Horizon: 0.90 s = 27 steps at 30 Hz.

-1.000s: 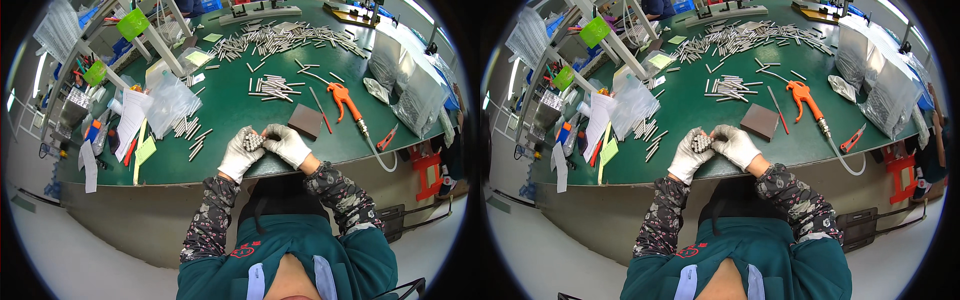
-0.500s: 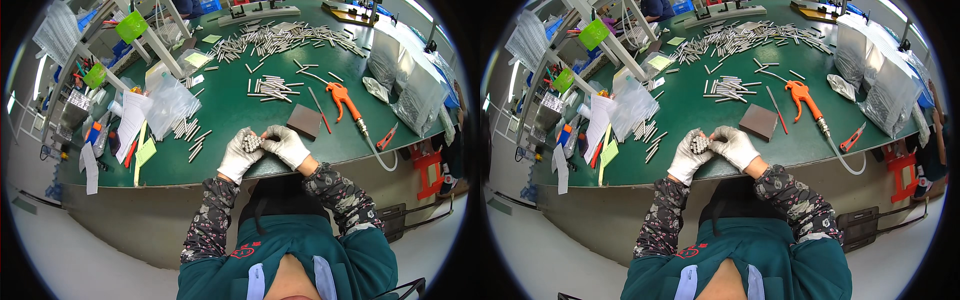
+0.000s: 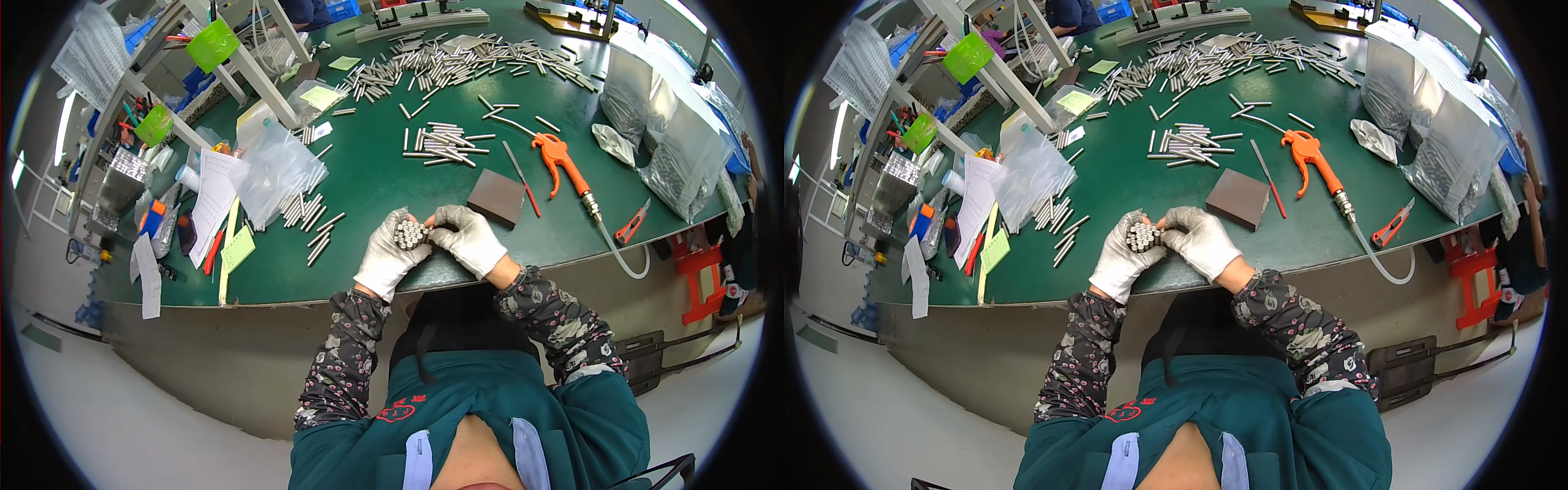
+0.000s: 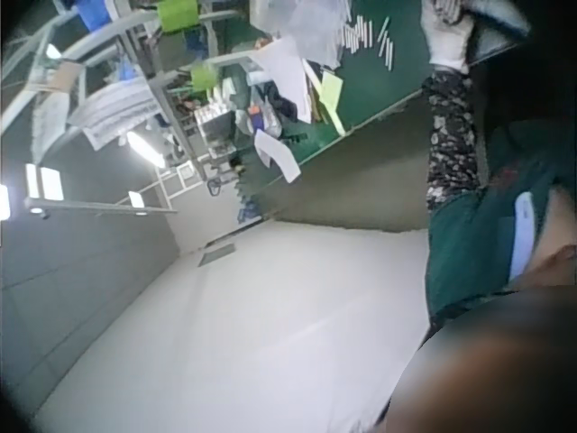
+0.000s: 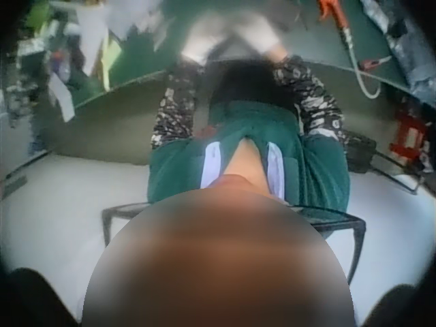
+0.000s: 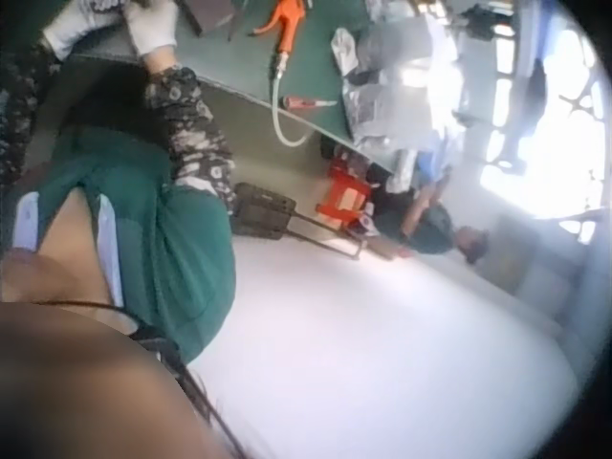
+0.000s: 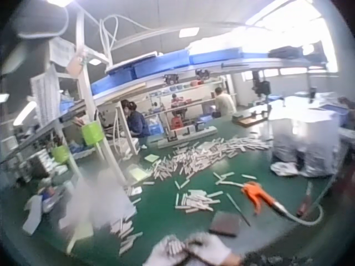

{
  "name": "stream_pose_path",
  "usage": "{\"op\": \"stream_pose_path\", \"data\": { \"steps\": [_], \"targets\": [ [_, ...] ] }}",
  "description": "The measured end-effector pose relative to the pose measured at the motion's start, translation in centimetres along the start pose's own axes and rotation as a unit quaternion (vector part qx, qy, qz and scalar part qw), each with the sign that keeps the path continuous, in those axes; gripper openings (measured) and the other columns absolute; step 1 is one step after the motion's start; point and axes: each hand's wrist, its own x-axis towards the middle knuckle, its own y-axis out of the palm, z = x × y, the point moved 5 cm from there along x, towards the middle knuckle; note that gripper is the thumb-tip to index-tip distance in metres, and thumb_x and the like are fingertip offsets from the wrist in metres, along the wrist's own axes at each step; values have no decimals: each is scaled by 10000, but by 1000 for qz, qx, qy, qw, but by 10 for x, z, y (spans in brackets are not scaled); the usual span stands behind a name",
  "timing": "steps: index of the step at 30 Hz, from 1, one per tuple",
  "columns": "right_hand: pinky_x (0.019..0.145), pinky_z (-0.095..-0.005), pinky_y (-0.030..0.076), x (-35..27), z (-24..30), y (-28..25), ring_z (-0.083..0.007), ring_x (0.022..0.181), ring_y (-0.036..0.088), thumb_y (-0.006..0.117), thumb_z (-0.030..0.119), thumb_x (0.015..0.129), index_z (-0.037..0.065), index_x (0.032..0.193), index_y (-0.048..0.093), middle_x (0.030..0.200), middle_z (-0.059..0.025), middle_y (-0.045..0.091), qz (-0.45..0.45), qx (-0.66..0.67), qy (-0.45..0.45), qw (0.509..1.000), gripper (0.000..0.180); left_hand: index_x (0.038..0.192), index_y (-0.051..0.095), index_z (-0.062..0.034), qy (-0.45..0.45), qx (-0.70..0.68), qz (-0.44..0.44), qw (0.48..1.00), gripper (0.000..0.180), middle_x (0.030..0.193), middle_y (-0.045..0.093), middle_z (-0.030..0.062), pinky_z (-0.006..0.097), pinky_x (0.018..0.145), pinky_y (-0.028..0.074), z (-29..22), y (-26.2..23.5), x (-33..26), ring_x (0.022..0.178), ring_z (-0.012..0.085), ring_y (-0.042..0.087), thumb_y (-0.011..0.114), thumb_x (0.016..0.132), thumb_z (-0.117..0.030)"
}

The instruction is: The recorder organizes small metal pins into a precise bundle and uses an air gun to clean them.

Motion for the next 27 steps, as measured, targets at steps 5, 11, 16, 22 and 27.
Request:
{"op": "stream_pose_path", "data": {
  "steps": [5,11,16,22,27],
  "targets": [
    [664,-266,460,-2,4,3,-167,716,569,603,23,712,-15,863,590,793,-102,584,-9,-3,3,1000,157,1004,483,-37,-16,-59,-1,998,481,854,507,-19,203,725,440,-1,1,-1,768,68,502,720,592,32],
    [662,-278,467,-3,11,1,-190,711,582,587,48,723,7,885,589,800,-115,594,20,-22,22,999,167,1020,476,-33,25,-16,-7,1000,469,850,508,-14,200,724,444,2,-1,1,757,65,505,704,615,27],
    [761,-350,434,-1,50,-39,-259,845,555,624,137,673,53,948,571,883,-116,583,-32,-319,-96,942,292,1036,470,-27,32,10,11,999,456,843,508,-10,197,723,456,5,-3,0,748,70,531,685,636,25],
    [965,-443,269,-6,27,-73,-326,1143,381,659,393,645,145,1195,483,1161,-159,458,-30,-606,-76,791,628,1032,459,-38,7,-50,7,999,472,880,494,1,227,712,478,1,1,-1,775,119,579,642,630,129],
    [967,-449,269,-8,47,-64,-346,1130,387,687,319,635,189,1172,521,1168,-184,447,-33,-544,-140,827,577,1012,480,-37,17,-14,0,1000,430,825,507,-18,198,714,457,3,-2,0,745,68,538,668,632,37]
  ]
}}
